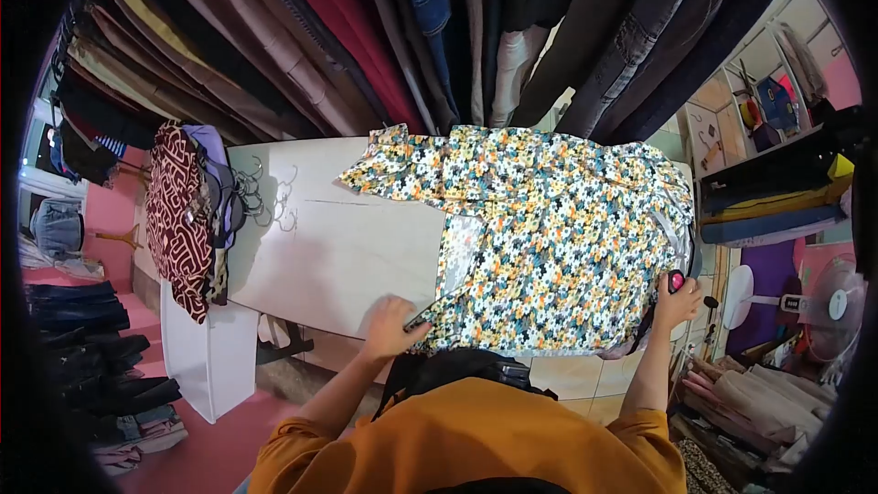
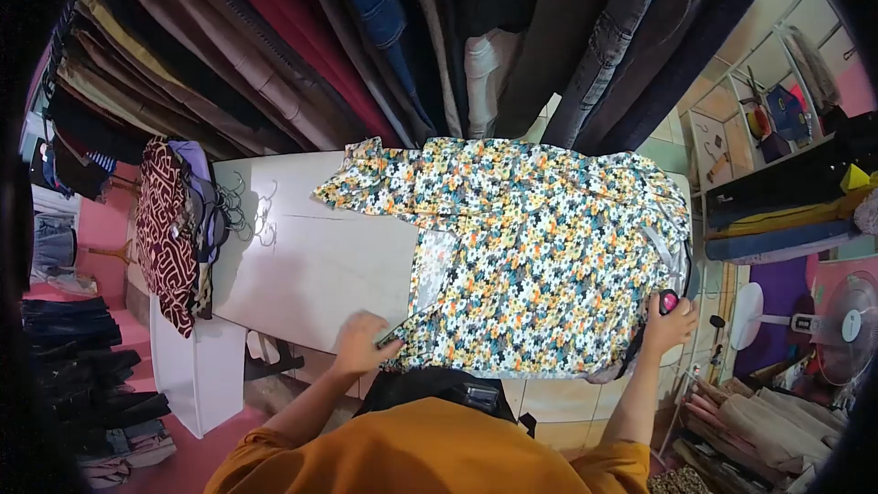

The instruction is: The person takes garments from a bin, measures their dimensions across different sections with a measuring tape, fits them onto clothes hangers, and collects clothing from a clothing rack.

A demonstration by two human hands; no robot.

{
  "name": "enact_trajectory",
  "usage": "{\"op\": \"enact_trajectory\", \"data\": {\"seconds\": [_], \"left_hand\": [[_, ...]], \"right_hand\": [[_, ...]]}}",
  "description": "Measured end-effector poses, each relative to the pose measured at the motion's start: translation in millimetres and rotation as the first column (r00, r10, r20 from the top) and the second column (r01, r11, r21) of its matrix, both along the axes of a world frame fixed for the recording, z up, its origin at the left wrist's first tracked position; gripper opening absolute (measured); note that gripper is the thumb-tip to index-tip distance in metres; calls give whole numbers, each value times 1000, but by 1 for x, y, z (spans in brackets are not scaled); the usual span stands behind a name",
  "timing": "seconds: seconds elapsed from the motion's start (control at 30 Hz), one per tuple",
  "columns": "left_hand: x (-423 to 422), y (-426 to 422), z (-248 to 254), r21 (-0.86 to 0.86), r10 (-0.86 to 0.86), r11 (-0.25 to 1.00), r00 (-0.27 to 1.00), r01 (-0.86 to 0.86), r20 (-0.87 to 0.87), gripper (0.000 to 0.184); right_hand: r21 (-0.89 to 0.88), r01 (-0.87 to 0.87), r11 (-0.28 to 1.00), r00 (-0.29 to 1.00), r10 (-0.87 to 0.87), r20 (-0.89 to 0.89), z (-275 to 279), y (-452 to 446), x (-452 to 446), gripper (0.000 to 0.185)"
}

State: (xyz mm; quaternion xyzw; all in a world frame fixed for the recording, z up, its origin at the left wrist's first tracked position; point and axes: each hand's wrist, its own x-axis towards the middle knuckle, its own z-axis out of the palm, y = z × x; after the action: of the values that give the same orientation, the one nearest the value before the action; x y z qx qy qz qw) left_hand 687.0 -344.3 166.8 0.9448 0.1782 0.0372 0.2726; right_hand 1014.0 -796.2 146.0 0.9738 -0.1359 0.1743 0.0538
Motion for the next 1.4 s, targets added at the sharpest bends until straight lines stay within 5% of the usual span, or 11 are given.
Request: {"op": "enact_trajectory", "data": {"seconds": [0.13, 0.33, 0.4, 0.47, 0.53, 0.6, 0.7, 0.83, 1.07, 1.2, 1.4], "left_hand": [[8, -37, 11, -144, 28, 989, 1000, -28, -7, 34], [-2, -13, -40, -185, -15, 983, 1000, 18, 15, 17], [-18, 6, -77, -839, 173, 477, 964, -261, -201, 19], [1, 19, -14, -663, 25, 737, 985, -132, -169, 19], [5, 28, 9, -885, -73, 399, 954, -241, -292, 24], [9, 32, 30, -857, -146, 501, 963, -124, -225, 29], [8, 42, 39, -182, -214, 973, 860, 144, -463, 25], [-8, 86, 38, 266, 199, 961, 864, -79, -463, 14], [-33, 200, 10, 646, 265, 762, 933, -49, -243, 12], [-17, 243, 4, 648, 247, 761, 940, -36, -237, 13], [-16, 268, 7, -48, 303, 943, 909, -330, -286, 16]], "right_hand": [[321, -518, 793, 855, 495, 157, 32, 60, -24, 47], [495, -554, 669, 823, 530, 204, -28, 104, -61, 53], [488, -536, 689, 836, 512, 197, -30, 106, -60, 54], [481, -517, 708, 849, 496, 182, -31, 108, -62, 55], [443, -534, 720, 841, 504, 196, -28, 111, -62, 56], [432, -529, 730, 845, 500, 188, -24, 112, -62, 55], [427, -515, 743, 853, 492, 174, -22, 115, -64, 55], [421, -509, 751, 858, 484, 172, -22, 115, -65, 55], [405, -523, 750, 850, 494, 185, -21, 117, -64, 55], [432, -492, 756, 866, 477, 150, -18, 118, -64, 53], [428, -491, 758, 866, 479, 145, -20, 120, -64, 54]]}}
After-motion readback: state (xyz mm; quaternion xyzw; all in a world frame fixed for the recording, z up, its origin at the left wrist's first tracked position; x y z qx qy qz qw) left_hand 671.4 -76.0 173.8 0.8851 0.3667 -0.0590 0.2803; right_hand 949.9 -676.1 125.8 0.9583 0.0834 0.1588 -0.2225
